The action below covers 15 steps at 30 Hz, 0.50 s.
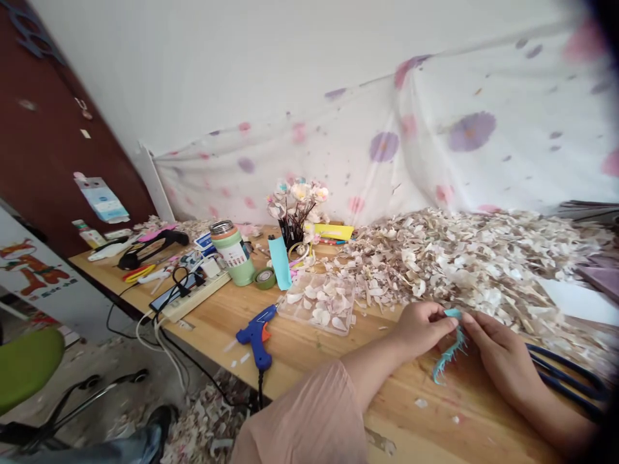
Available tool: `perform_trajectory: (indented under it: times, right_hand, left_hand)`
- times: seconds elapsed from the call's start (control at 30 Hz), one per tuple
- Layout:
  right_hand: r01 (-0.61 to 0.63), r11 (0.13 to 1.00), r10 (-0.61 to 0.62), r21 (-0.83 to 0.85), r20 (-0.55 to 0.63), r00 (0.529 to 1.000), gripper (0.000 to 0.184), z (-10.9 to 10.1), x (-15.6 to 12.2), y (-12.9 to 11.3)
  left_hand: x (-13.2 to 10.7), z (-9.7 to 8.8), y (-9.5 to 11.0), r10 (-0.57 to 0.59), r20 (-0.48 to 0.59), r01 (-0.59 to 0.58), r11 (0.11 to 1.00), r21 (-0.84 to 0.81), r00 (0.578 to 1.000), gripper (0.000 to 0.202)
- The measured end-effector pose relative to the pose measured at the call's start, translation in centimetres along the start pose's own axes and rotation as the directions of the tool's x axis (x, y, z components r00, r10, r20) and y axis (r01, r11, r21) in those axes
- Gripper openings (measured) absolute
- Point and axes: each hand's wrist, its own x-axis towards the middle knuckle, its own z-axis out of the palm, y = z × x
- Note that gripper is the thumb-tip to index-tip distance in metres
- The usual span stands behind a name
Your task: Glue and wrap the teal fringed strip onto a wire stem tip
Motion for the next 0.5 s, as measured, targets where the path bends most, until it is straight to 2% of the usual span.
perform_trajectory:
  times: [0.1, 0.2, 0.5]
  right_hand:
    - [-0.091, 0.992, 0.085, 0.088, 0.075, 0.994, 0.036, -0.05, -0.07, 0.02]
    - [-0.136, 0.981, 0.126, 0.137, 0.077, 0.989, 0.034, -0.12, -0.12, 0.08]
    - [-0.166, 0.980, 0.159, 0.115, 0.067, 0.985, 0.039, -0.03, -0.05, -0.42]
  left_hand:
    - [0.29, 0.06, -0.47, -0.014, -0.011, 0.014, 1.000, -0.013, 1.000, 0.013]
    - [0.45, 0.09, -0.85, -0.017, -0.017, 0.017, 1.000, -0.011, 1.000, 0.014]
    - [0.39, 0.05, -0.71, -0.012, 0.005, 0.012, 1.000, -0.006, 1.000, 0.016]
